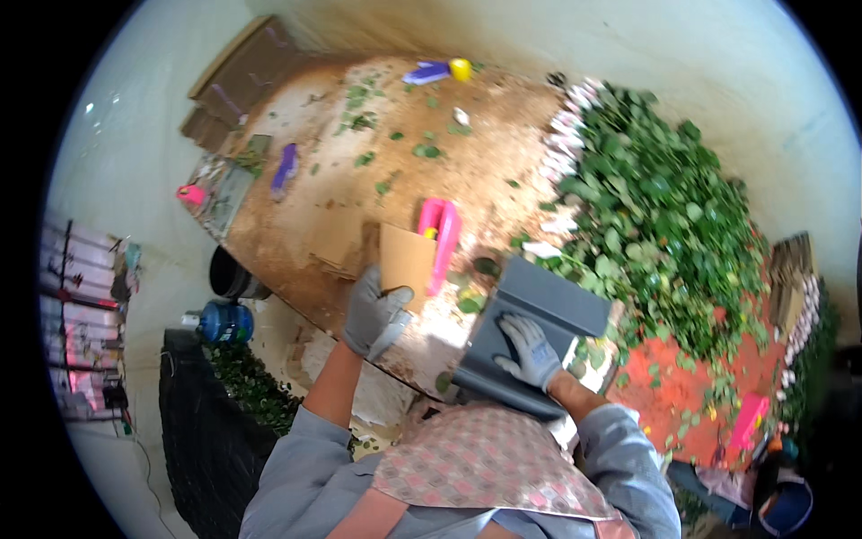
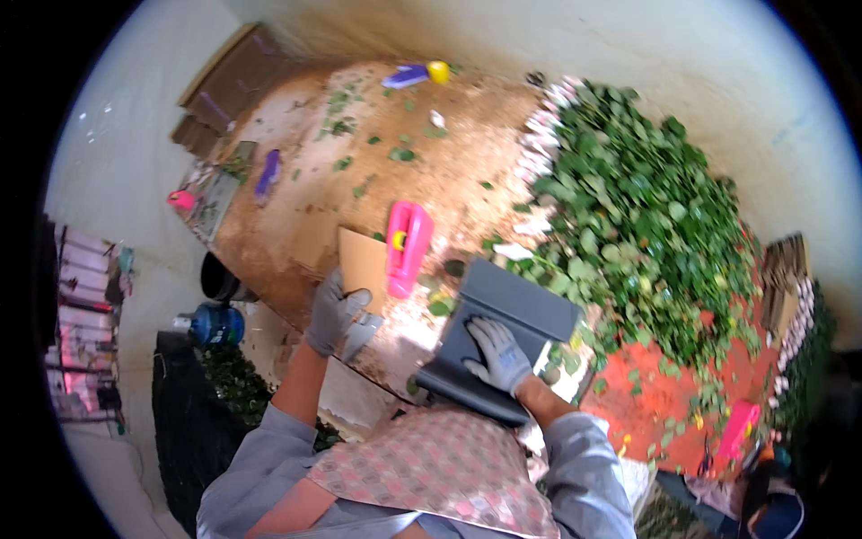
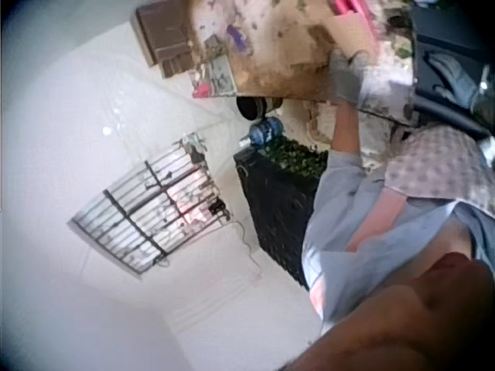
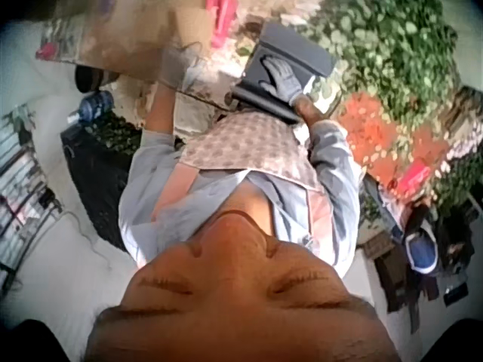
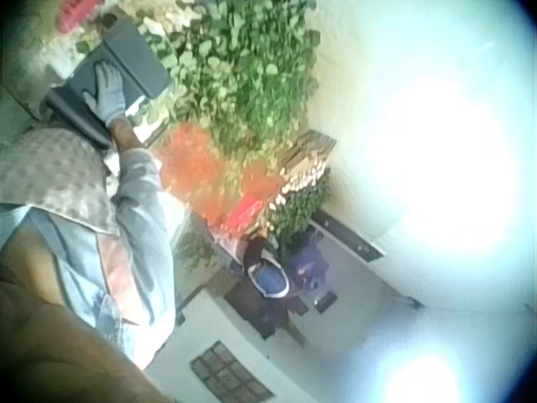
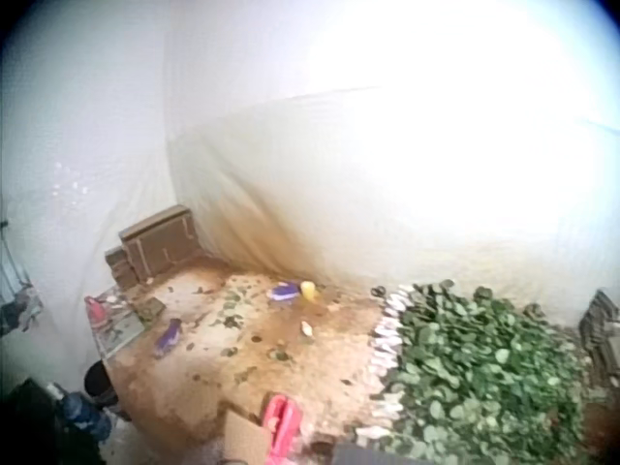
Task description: The person arranges pink flower stems into a black plastic flower press on a wooden table. They place the stems into the press slots, adjust them, and then close the press. The person repeats this process with multiple stems, occasionally picking up cardboard pieces and placing them into the press.
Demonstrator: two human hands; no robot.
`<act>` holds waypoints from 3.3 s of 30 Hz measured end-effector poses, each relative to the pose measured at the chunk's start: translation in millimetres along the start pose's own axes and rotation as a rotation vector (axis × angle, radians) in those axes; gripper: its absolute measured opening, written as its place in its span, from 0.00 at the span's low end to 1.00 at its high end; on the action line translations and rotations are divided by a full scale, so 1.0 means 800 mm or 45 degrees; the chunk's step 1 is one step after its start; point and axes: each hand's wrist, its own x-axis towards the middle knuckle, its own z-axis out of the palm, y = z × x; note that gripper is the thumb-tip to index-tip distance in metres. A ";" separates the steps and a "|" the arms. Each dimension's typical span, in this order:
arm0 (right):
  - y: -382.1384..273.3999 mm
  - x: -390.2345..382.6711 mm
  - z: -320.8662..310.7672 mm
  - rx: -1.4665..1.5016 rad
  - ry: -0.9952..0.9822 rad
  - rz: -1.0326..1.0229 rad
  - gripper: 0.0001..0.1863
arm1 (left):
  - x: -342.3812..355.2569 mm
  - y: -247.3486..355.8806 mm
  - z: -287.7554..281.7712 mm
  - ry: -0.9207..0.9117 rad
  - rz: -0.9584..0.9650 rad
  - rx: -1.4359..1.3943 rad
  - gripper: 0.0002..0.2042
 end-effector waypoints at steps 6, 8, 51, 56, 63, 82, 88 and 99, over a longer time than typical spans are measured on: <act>0.017 -0.011 0.006 0.042 -0.055 0.114 0.43 | -0.028 -0.076 0.136 -0.744 -0.585 -0.195 0.13; 0.021 -0.005 0.011 0.073 -0.118 0.071 0.42 | -0.031 -0.156 0.142 -0.874 -0.471 -0.068 0.15; -0.025 0.051 -0.019 -0.322 -0.311 1.021 0.19 | 0.012 -0.071 0.176 -1.556 0.170 1.499 0.22; -0.023 0.039 0.001 -0.627 -0.224 0.455 0.18 | 0.014 -0.079 0.177 -1.581 0.136 1.550 0.19; -0.073 0.055 -0.081 -0.165 -0.425 0.360 0.16 | 0.016 -0.095 0.175 -1.705 0.090 1.681 0.17; 0.161 -0.058 -0.227 -1.313 -0.325 0.917 0.12 | 0.015 -0.036 0.187 -1.642 -0.077 1.535 0.30; 0.036 -0.019 -0.429 -1.521 0.539 0.625 0.15 | 0.010 -0.053 0.179 -1.625 -0.087 1.545 0.31; -0.052 -0.026 -0.495 -1.122 0.820 0.493 0.14 | 0.009 -0.082 0.172 -1.592 -0.061 1.442 0.32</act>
